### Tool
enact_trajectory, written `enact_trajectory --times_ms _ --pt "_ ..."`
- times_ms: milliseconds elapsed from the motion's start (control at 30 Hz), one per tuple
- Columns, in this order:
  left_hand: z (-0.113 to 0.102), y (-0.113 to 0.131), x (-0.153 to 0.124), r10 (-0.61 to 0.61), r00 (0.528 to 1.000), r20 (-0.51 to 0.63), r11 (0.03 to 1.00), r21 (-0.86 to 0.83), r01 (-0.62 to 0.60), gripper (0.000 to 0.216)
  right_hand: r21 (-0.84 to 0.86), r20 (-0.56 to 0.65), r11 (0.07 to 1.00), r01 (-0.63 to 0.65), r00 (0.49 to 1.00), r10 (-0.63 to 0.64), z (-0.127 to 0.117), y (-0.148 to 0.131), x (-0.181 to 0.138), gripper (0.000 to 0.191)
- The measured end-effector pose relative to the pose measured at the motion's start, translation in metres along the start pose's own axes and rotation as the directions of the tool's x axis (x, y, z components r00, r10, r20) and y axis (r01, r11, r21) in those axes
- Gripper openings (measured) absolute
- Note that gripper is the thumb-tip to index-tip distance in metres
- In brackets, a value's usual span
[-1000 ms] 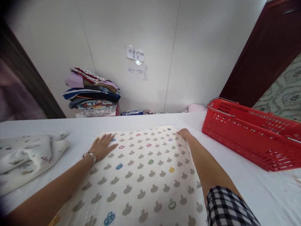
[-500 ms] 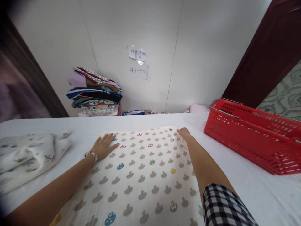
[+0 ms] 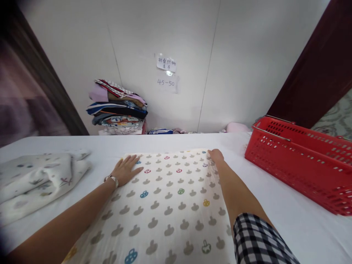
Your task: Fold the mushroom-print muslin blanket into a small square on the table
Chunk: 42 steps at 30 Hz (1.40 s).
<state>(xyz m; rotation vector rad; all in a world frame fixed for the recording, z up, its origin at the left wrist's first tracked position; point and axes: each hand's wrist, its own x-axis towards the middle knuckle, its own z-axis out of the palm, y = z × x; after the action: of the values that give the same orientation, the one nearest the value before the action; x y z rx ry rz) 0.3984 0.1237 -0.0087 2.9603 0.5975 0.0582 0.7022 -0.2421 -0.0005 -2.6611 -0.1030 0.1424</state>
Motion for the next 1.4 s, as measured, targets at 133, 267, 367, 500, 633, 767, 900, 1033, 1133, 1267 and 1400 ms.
enact_trajectory --times_ms 133,267,367,500,633,767,900,1033,1133,1267,1400 --pt "0.001 0.000 0.001 0.005 1.000 -0.012 1.000 0.000 -0.005 0.071 0.009 -0.027 0.996 0.085 0.996 -0.085 -0.006 0.002 -0.007 0.034" --pt "0.004 -0.003 0.002 0.001 1.000 -0.020 1.000 -0.005 -0.001 0.071 0.035 -0.081 0.994 0.106 0.991 -0.102 -0.016 0.019 -0.018 0.043" --pt "0.005 -0.003 0.003 0.007 1.000 -0.020 1.000 -0.010 -0.007 0.072 0.042 -0.097 0.996 0.081 0.992 -0.077 -0.023 0.039 -0.030 0.049" --pt "0.002 -0.002 0.003 0.001 1.000 -0.003 1.000 0.004 -0.001 0.072 0.009 -0.073 0.995 0.096 0.993 -0.095 -0.027 0.058 -0.046 0.045" --pt "0.001 -0.001 0.003 0.001 1.000 0.008 1.000 0.011 -0.001 0.072 -0.016 -0.038 0.993 0.120 0.992 -0.120 -0.029 0.063 -0.055 0.039" --pt "0.003 -0.002 0.004 0.001 1.000 0.005 1.000 0.015 -0.001 0.073 0.012 -0.054 0.992 0.126 0.991 -0.125 -0.030 0.065 -0.062 0.027" --pt "0.002 -0.002 0.004 -0.008 1.000 0.020 1.000 0.017 0.007 0.074 0.049 -0.083 0.988 0.147 0.986 -0.143 -0.029 0.068 -0.072 0.026" --pt "0.000 0.000 0.003 -0.015 0.999 0.031 1.000 0.018 0.014 0.075 0.038 -0.090 0.983 0.180 0.980 -0.176 -0.026 0.069 -0.079 0.018" --pt "0.000 0.000 0.004 -0.014 0.999 0.030 1.000 0.015 0.014 0.074 0.013 -0.086 0.984 0.177 0.981 -0.175 -0.023 0.067 -0.078 0.015" --pt "0.002 -0.003 0.004 -0.003 1.000 0.008 1.000 0.007 0.003 0.073 -0.020 -0.100 0.991 0.133 0.986 -0.134 -0.022 0.062 -0.075 0.013" --pt "0.005 -0.005 0.005 0.003 1.000 -0.010 1.000 0.001 -0.003 0.072 -0.025 -0.143 0.996 0.086 0.986 -0.089 -0.022 0.061 -0.072 0.017"
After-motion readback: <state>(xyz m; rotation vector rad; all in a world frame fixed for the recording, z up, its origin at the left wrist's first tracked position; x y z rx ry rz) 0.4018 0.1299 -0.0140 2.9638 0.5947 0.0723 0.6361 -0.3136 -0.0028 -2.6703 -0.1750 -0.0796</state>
